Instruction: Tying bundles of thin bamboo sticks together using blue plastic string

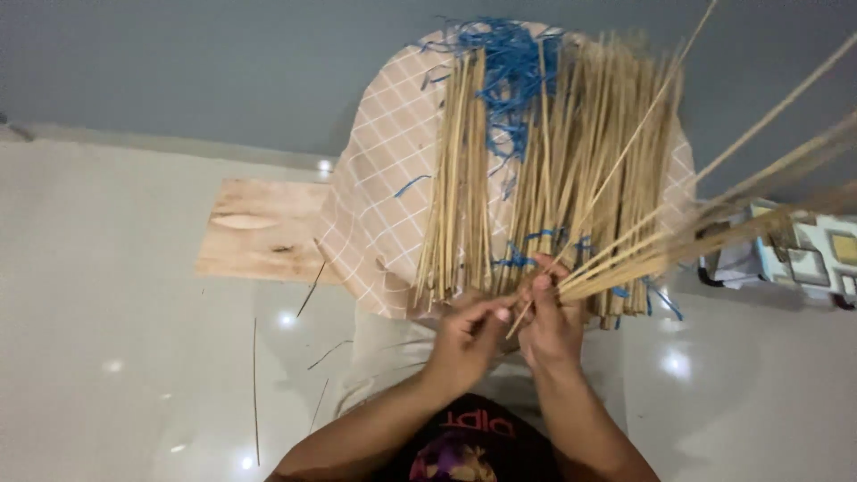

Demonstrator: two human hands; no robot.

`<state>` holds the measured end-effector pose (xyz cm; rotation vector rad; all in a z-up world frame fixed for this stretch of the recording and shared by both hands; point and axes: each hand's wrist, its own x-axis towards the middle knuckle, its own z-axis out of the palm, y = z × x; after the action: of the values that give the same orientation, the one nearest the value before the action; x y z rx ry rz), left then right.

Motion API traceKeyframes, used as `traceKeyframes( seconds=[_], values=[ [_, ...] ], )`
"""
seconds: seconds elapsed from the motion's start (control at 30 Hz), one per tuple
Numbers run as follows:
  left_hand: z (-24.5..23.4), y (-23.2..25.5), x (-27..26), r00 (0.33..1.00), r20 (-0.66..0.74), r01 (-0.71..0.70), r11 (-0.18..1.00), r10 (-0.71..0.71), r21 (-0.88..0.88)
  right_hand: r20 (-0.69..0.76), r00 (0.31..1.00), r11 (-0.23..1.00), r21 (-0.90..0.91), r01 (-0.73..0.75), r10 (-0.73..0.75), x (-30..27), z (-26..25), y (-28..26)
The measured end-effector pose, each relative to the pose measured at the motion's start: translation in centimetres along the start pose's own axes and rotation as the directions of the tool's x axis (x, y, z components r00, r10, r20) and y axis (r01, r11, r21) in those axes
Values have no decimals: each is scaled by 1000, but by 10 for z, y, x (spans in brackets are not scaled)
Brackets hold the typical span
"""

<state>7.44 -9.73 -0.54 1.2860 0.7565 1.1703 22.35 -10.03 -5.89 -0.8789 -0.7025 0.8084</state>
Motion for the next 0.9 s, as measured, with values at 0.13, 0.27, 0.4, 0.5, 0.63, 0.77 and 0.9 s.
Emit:
traceKeyframes(
  seconds=[0.13,0.27,0.4,0.5,0.63,0.77,0.9],
  values=[
    [2,-2,-1,989,46,-140,990,140,-7,21,996,996,-30,-82,83,3,-26,1],
    [-3,8,-3,976,126,-191,979,180,77,78,993,996,-49,-81,84,2,-13,-25],
    [-16,11,5,957,233,-228,945,173,235,101,993,998,23,59,-61,17,-15,-55],
    [-31,-5,6,960,201,-242,935,194,258,108,992,991,122,48,-62,36,-39,-104],
    [-51,-9,21,972,136,-226,919,191,323,113,987,990,95,101,-112,97,-126,-129],
    [-78,17,46,994,-40,-48,747,100,663,-272,960,998,-16,60,-62,145,-156,-129],
    [-100,18,70,980,-179,200,466,-89,862,-265,953,976,-193,100,-150,181,-201,-99]
  ],
)
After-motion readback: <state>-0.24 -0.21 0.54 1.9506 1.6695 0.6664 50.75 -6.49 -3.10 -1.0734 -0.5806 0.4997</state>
